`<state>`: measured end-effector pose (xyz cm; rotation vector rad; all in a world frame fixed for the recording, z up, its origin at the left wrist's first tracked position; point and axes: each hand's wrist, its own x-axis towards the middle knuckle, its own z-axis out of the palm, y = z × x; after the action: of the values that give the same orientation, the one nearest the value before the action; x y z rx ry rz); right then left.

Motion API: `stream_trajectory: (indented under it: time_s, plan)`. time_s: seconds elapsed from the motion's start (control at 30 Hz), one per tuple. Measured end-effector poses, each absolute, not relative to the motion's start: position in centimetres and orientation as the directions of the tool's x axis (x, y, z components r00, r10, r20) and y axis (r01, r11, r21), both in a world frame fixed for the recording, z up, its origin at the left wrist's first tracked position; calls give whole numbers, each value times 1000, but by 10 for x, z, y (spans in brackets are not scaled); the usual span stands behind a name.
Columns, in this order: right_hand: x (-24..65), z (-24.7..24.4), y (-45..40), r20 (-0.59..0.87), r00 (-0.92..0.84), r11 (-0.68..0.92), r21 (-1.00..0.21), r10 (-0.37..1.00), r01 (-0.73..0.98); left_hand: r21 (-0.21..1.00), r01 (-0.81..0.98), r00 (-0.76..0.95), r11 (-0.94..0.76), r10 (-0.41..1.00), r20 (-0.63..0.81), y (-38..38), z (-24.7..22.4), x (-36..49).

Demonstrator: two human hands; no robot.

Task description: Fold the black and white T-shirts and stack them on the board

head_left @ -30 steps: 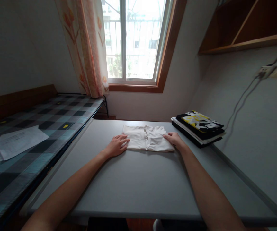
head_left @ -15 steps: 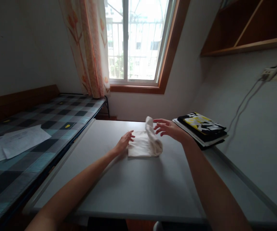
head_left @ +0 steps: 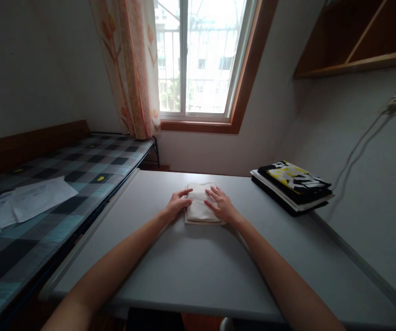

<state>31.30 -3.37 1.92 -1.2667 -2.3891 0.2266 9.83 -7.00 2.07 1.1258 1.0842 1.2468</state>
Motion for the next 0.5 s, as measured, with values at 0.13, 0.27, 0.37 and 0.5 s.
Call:
stream_trajectory:
  time_s: [0.13, 0.27, 0.37, 0.5]
  plan:
    - [306, 16, -43, 220, -580, 619, -218, 784, 754, 1000, -11, -4, 15, 1000, -15, -71, 18, 92]
    - [309, 16, -42, 202, -600, 632, -206, 774, 747, 976, 214, -10, -42, 999, 45, -72, 14, 89]
    - [312, 18, -41, 210, -603, 639, -231, 769, 734, 958, 270, -2, -93, 995, 98, -72, 12, 90]
    - [316, 20, -40, 270, -587, 646, -336, 763, 685, 975, 200, 41, -101, 995, 95, -70, 13, 88]
